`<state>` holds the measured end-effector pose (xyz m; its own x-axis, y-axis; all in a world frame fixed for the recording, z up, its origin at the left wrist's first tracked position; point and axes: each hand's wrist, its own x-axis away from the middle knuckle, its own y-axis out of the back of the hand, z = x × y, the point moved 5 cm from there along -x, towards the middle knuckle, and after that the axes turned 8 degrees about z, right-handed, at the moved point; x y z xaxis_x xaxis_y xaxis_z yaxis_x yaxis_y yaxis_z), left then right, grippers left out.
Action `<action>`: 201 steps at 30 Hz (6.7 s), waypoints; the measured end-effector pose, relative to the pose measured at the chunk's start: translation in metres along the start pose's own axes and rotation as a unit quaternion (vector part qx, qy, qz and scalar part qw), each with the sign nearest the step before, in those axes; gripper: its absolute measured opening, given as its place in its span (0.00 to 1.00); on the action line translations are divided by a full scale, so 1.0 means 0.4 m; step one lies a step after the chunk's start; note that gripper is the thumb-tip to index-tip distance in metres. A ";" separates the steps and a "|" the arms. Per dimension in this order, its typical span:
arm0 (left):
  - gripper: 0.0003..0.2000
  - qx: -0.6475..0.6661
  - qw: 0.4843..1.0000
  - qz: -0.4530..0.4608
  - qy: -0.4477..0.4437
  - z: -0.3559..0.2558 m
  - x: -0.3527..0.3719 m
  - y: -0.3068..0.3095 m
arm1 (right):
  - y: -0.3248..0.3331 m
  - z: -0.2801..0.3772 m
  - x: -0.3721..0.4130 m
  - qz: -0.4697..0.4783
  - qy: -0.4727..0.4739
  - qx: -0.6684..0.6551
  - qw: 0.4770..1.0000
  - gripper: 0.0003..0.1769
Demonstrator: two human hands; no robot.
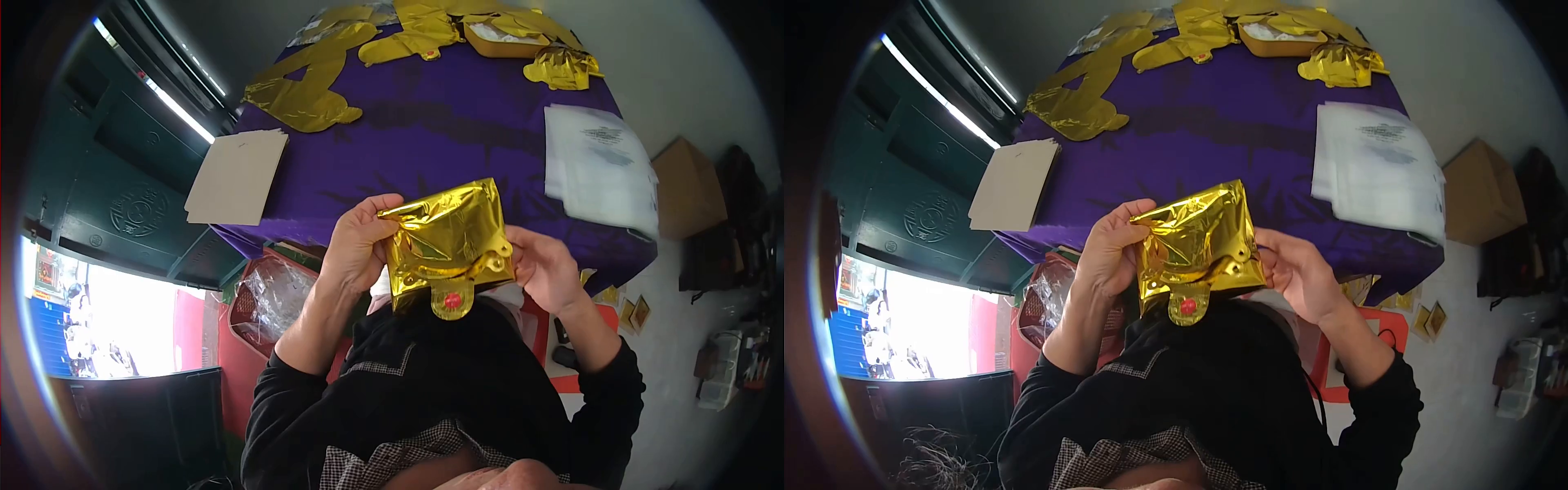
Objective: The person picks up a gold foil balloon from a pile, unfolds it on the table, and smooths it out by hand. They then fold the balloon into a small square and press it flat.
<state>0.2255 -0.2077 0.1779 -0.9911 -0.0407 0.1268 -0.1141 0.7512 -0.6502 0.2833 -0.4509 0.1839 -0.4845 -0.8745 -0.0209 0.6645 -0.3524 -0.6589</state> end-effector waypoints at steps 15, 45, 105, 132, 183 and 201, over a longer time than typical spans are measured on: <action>0.16 -0.175 0.978 -0.063 -0.099 -0.162 -0.265 -0.028 | 0.047 0.192 -0.240 -0.246 -0.063 0.386 0.887 0.02; 0.38 -0.765 0.585 0.176 -0.207 -0.139 -0.241 -0.079 | 0.147 0.171 -0.341 -0.253 -0.157 0.435 0.850 0.05; 0.40 -0.796 0.568 0.168 -0.123 -0.140 -0.250 -0.045 | 0.039 0.239 -0.360 -0.041 0.064 0.887 0.456 0.33; 0.34 -0.831 0.515 0.127 -0.169 -0.142 -0.231 -0.055 | 0.039 0.147 -0.369 0.103 0.240 0.815 0.517 0.19; 0.20 -0.869 0.445 0.131 -0.174 -0.141 -0.229 -0.075 | 0.141 0.222 -0.367 0.014 0.101 0.813 0.573 0.35; 0.20 -0.870 0.446 0.136 -0.157 -0.142 -0.230 -0.073 | 0.095 0.168 -0.363 -0.050 0.124 0.726 0.675 0.09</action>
<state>0.3239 -0.1884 0.2276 -0.9437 0.3236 -0.0688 -0.0317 0.1186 0.9924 0.4172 -0.3596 0.2123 -0.5292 -0.8028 -0.2747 0.3915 -0.5182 0.7604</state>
